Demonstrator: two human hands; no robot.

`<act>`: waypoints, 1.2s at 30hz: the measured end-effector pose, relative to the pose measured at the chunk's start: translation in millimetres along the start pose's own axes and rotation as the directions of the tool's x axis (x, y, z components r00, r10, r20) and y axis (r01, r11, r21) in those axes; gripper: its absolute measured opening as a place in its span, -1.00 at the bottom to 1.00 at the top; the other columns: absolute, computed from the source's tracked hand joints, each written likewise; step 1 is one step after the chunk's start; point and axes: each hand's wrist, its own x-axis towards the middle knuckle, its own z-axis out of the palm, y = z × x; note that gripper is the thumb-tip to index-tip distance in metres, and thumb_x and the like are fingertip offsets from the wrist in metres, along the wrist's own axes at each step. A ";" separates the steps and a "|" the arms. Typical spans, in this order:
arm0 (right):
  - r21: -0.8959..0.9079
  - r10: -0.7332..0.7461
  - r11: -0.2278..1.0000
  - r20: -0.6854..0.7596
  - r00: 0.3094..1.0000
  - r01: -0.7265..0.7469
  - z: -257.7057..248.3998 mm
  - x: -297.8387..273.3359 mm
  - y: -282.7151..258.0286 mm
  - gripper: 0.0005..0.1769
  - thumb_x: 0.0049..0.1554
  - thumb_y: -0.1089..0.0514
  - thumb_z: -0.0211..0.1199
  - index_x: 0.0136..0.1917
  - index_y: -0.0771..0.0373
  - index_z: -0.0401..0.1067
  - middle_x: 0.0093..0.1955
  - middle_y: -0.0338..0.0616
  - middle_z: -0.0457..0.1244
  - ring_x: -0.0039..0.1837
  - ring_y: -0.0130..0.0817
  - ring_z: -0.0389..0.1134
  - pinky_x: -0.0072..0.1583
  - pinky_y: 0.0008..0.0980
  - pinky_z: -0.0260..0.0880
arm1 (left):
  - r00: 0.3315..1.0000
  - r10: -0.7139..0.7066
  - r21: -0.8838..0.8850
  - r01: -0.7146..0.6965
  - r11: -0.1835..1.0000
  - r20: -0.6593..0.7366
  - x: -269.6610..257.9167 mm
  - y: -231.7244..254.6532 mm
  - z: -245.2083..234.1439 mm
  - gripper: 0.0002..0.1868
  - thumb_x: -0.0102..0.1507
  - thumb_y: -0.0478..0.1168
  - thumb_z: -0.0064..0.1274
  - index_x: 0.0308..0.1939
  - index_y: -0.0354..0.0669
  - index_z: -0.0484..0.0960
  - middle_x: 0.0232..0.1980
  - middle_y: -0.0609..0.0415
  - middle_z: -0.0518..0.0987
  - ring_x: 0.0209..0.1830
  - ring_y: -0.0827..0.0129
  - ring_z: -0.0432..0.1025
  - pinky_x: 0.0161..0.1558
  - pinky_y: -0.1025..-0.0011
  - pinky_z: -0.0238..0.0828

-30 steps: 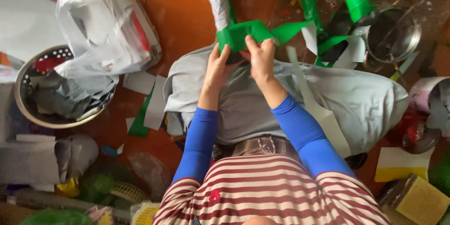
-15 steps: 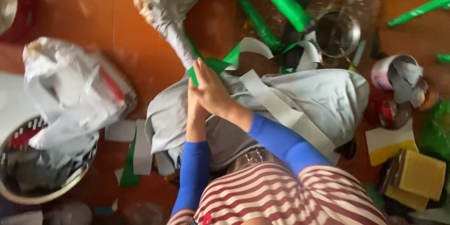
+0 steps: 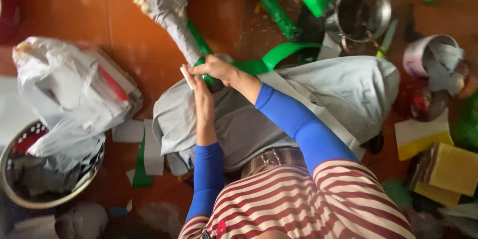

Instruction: The recorder is wrapping the legs and body of a paper mache giraffe figure with colored paper strips and glue.

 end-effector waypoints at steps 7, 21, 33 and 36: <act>0.494 0.040 0.865 0.095 0.995 -0.082 5.8 -18.4 -10.6 -0.40 0.17 0.08 0.40 0.40 0.26 0.28 0.09 -0.12 0.32 0.02 -0.33 0.41 -0.06 -0.27 0.52 | 0.570 0.779 0.740 -0.400 0.540 -0.260 -45.3 55.4 30.4 -0.23 0.57 -0.07 -0.22 0.71 -0.08 -0.31 0.78 -0.13 -0.24 0.80 0.00 -0.23 0.70 0.12 -0.24; -0.358 -0.561 0.795 -0.123 0.819 0.491 29.9 -37.6 -16.6 -0.29 0.31 0.12 0.36 0.46 0.37 -0.03 0.30 0.08 0.15 0.30 -0.15 0.19 0.25 -0.09 0.26 | 0.143 0.985 0.993 0.060 -0.102 0.093 47.1 151.1 15.6 -0.72 0.27 -0.40 0.06 0.04 -0.16 0.44 -0.08 -0.02 0.51 -0.20 0.16 0.42 -0.17 0.24 0.39; 0.404 -0.150 0.854 -0.414 0.898 0.329 -21.4 -23.2 54.2 -0.66 0.46 0.15 0.36 0.00 0.45 0.35 -0.02 -0.12 0.25 -0.03 -0.36 0.20 0.09 -0.27 0.26 | 0.467 0.884 0.921 -0.336 0.198 -0.020 6.7 66.4 76.7 -0.15 0.15 -0.49 0.15 0.50 -0.04 0.24 0.43 -0.03 0.43 0.45 0.13 0.33 0.49 0.30 0.23; 0.586 0.089 0.779 -0.454 0.887 0.222 -8.1 -24.0 29.4 -0.87 0.19 0.17 0.37 0.00 0.17 0.48 -0.04 -0.26 0.36 -0.07 -0.44 0.36 -0.09 -0.37 0.31 | 0.754 0.629 0.562 -0.441 0.700 -0.192 8.7 45.7 17.0 -0.26 0.29 -0.35 0.19 0.52 -0.22 0.23 0.40 -0.05 0.43 0.44 0.23 0.31 0.46 0.32 0.22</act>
